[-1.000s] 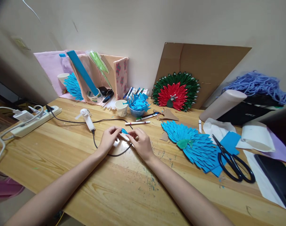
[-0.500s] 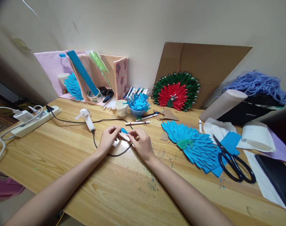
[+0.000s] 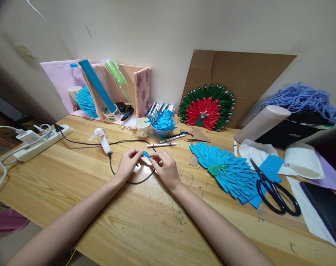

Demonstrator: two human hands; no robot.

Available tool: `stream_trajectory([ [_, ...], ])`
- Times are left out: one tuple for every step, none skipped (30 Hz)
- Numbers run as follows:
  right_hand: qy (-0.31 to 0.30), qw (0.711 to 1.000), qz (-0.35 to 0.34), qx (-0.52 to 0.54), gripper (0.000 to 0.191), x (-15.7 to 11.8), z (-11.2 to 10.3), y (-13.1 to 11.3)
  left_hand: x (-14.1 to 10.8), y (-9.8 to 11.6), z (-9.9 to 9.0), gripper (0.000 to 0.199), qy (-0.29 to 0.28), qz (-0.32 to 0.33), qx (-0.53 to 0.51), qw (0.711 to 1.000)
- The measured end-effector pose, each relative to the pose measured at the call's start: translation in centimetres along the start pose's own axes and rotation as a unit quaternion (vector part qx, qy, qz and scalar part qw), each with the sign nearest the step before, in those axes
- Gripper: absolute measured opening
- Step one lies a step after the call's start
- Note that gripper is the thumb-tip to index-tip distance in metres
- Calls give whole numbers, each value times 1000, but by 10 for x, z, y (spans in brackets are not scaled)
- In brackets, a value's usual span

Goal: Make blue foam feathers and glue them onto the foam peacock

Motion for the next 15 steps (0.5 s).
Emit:
stream_trajectory([
  [-1, 1000, -1, -2, 10, 0, 0, 0, 0, 0, 0, 24, -1, 0, 0, 1000],
  [0, 1000, -3, -3, 10, 0, 0, 0, 0, 1, 0, 24, -2, -1, 0, 1000],
  [1, 1000, -4, -5, 11, 0, 0, -1, 0, 0, 0, 25, -3, -3, -1, 1000],
  [1, 1000, -6, -5, 10, 0, 0, -1, -1, 0, 0, 25, -4, -6, -1, 1000],
  [2, 1000, -7, -5, 10, 0, 0, -1, -1, 0, 1, 25, -6, -7, -2, 1000],
  [3, 1000, -8, -6, 10, 0, -1, -1, -1, 1, 1, 24, -7, -8, -3, 1000],
  [4, 1000, -8, -7, 10, 0, -1, -2, -1, 1, 1, 24, -7, -8, -3, 1000],
  [4, 1000, -8, -8, 10, 0, -1, -2, -1, 1, 1, 24, -8, -8, -4, 1000],
  [4, 1000, -8, -10, 11, 0, -1, -2, -1, 1, 1, 25, -8, -7, -4, 1000],
  [4, 1000, -8, -12, 11, 0, -1, -2, -1, 1, 1, 25, -8, -7, -4, 1000],
  [4, 1000, -8, -14, 11, 0, -1, -2, -1, 1, 1, 25, -8, -8, -5, 1000],
  [3, 1000, -7, -15, 11, 0, -1, -2, -1, 1, 1, 25, -7, -8, -5, 1000],
  [3, 1000, -6, -16, 11, 0, -1, -2, -1, 0, 1, 25, -6, -8, -5, 1000],
  [2, 1000, -5, -16, 11, 0, -1, -2, -1, 0, 1, 25, -5, -8, -5, 1000],
  [2, 1000, -4, -16, 11, 0, -1, -2, -1, 0, 0, 25, -4, -8, -4, 1000],
])
Point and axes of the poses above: each hand's wrist, its own x-axis towards the middle knuckle, its own z-axis out of the palm, y = z × x, the point moved 6 cm from there along x, towards the middle knuckle, and after that the axes turned 10 degrees about -x, right-handed, at the moved point
